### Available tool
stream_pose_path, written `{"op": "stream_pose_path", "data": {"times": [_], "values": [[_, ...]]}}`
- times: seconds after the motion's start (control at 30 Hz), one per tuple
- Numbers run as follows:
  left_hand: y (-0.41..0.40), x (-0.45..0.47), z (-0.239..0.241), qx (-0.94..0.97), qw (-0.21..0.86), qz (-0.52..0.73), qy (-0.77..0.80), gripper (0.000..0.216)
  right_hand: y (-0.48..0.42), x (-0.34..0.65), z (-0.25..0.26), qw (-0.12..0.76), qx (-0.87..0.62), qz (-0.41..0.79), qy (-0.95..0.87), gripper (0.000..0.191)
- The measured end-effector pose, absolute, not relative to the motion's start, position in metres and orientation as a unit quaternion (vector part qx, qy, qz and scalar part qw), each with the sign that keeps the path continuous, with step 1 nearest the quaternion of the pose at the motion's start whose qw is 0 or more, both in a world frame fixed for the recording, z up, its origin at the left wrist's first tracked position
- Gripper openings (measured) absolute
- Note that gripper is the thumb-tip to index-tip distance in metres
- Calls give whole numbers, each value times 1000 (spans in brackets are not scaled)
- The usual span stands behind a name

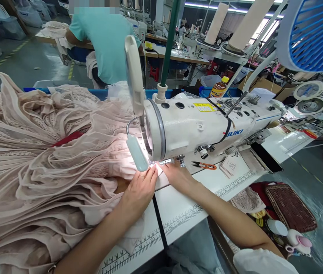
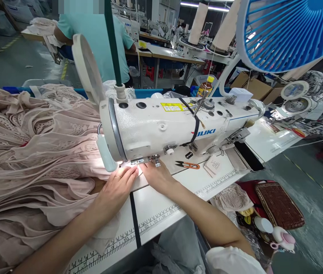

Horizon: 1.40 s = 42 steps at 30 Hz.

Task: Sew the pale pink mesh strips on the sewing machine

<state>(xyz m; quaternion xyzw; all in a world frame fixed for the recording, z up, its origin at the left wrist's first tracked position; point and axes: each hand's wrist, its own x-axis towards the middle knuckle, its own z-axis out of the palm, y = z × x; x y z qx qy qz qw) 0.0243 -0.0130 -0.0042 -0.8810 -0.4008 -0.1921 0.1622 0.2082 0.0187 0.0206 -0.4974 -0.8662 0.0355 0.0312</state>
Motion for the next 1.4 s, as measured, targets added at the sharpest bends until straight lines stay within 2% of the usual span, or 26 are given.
{"op": "stream_pose_path", "data": {"times": [0.1, 0.23, 0.5, 0.7, 0.93, 1.23, 1.4], "values": [[-5, 10, -3, -880, 104, -190, -423, 31, 17, 213, 12, 73, -474, 36, -877, 42], [1, -4, -4, -887, 44, -195, -416, 37, 16, 220, 4, 107, -444, 71, -887, 49], [1, 4, -3, -889, 97, -201, -401, 30, 15, 227, 1, 159, -413, 75, -894, 51], [3, 4, -3, -881, 37, -192, -430, 42, 14, 229, -2, 202, -440, 78, -872, 52], [7, 0, -4, -895, -52, -256, -362, 31, 16, 228, 0, 283, -411, 75, -863, 43], [0, 9, -9, -898, 44, -228, -374, 27, 14, 228, 1, 285, -388, 92, -872, 38], [-3, 12, 0, -904, 59, -218, -364, 27, 14, 228, 1, 271, -389, 99, -875, 38]]}}
